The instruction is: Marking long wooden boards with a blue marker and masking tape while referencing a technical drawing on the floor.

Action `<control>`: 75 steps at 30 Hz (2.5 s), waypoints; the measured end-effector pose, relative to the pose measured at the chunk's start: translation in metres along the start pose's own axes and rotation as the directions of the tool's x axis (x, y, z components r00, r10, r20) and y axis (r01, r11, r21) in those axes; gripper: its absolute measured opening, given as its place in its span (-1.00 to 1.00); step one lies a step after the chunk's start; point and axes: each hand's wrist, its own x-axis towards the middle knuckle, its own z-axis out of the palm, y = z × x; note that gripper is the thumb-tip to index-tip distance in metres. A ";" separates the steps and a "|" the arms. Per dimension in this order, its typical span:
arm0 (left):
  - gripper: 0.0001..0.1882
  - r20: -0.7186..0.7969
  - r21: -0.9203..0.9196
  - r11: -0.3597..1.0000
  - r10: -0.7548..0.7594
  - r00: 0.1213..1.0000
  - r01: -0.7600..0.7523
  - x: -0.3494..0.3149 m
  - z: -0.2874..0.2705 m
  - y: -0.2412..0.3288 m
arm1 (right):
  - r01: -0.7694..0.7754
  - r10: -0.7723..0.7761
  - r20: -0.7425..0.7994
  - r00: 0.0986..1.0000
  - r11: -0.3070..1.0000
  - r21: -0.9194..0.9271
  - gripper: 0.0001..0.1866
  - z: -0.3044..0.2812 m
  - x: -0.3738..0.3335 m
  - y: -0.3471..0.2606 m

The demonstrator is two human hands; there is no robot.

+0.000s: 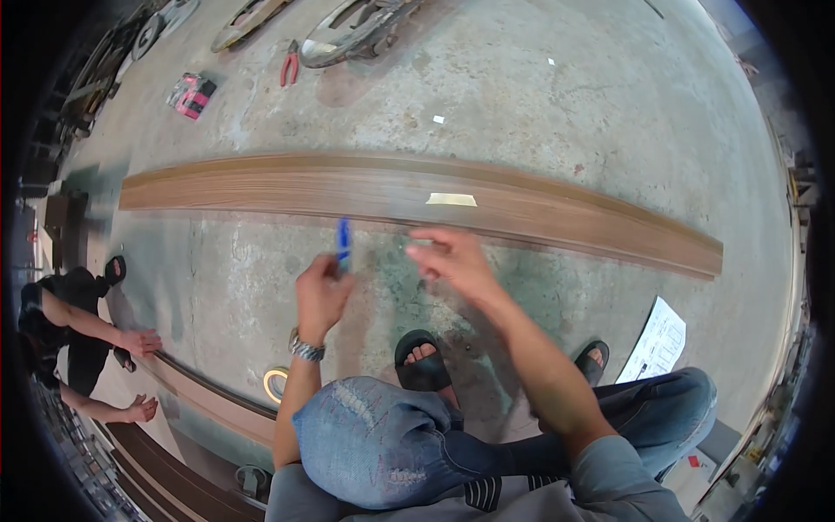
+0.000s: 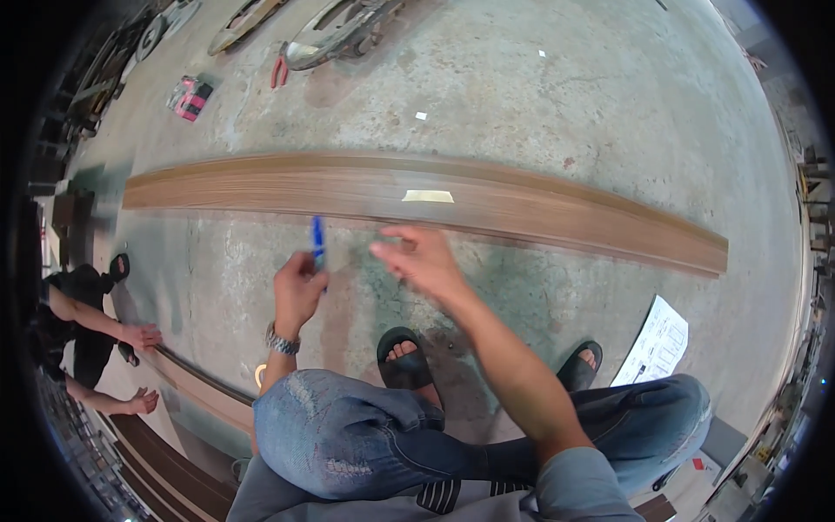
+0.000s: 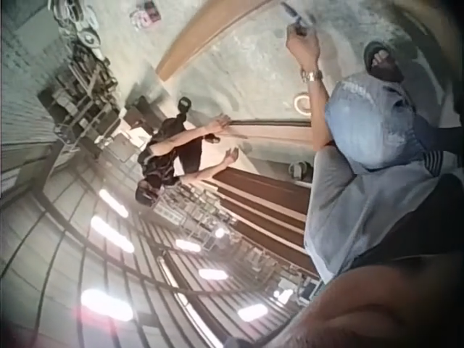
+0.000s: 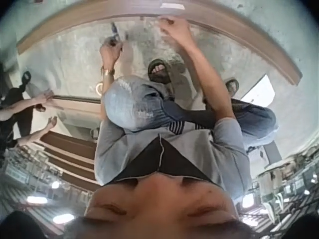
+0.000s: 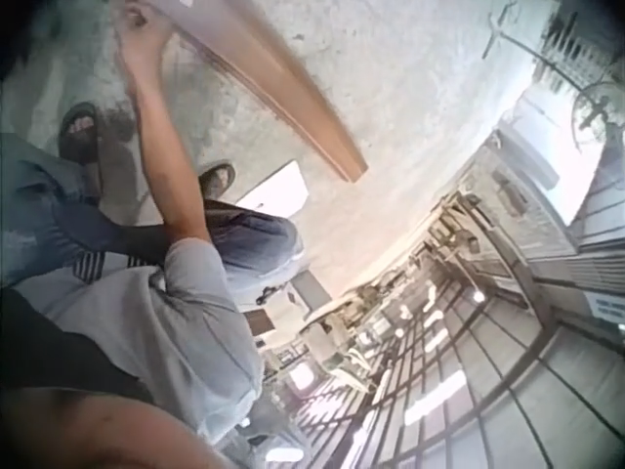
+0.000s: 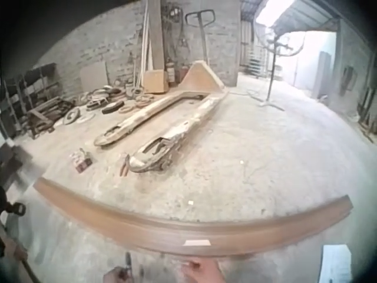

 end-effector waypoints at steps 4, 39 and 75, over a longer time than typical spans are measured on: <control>-0.76 0.161 0.121 0.721 0.664 0.730 -0.682 0.040 0.023 0.115 | 0.087 -0.089 0.002 0.996 0.985 0.147 -0.72 0.011 0.012 0.020; -0.83 -0.243 -0.082 0.950 0.274 0.931 -0.301 0.154 0.041 0.018 | 0.318 -0.322 -0.563 0.761 0.942 -0.109 -0.84 -0.025 0.069 0.052; -0.82 -0.228 -0.066 0.950 0.282 0.932 -0.304 0.151 0.042 0.017 | 0.314 -0.320 -0.589 0.742 0.942 -0.116 -0.84 -0.032 0.060 0.057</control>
